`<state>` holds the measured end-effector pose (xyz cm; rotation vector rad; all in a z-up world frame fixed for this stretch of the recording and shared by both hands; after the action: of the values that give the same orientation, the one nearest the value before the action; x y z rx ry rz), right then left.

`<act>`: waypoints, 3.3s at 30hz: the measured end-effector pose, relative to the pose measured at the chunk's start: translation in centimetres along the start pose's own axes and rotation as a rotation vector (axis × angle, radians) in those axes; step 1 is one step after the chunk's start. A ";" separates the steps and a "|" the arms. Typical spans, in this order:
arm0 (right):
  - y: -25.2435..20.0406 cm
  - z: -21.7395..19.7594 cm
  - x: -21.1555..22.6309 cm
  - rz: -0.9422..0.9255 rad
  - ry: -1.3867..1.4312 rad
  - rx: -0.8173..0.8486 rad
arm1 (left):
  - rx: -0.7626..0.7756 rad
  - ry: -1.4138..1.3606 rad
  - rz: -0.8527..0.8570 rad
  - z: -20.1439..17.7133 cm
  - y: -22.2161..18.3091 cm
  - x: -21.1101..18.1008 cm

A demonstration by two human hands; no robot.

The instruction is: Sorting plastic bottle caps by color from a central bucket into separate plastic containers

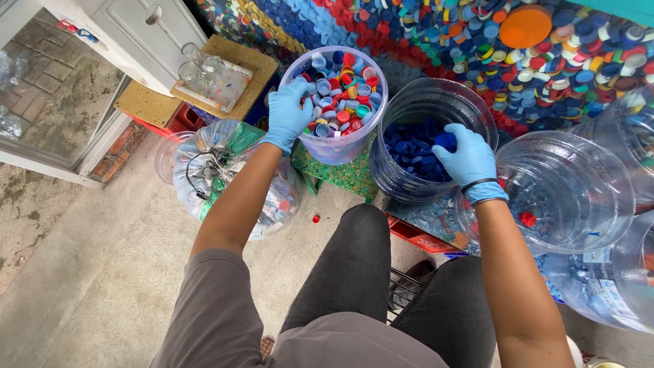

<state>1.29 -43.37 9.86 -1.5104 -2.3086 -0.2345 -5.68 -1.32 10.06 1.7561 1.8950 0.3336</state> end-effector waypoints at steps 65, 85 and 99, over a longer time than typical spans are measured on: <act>-4.1 -1.8 12.5 -0.594 0.197 -0.291 | 0.399 -1.125 -0.234 -2.9 -1.3 -14.3; -0.4 1.0 1.9 -0.221 -0.017 -0.097 | 0.256 -0.845 -0.286 0.9 4.8 -6.5; -0.6 1.7 -0.3 -0.122 0.049 -0.055 | 0.702 -0.418 -0.522 11.3 13.0 -1.5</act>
<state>0.44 -43.29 8.19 -1.3748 -2.3760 -0.3663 11.37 -3.13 7.71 1.4448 2.1733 -0.9143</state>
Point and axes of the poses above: each hand's wrist, its own y-axis towards the middle knuckle, its own z-axis out of the palm, x = y × z, the point moved 7 cm from there along y, towards the middle knuckle, and after that the axes turned 8 degrees about x, right-handed, at the moved point
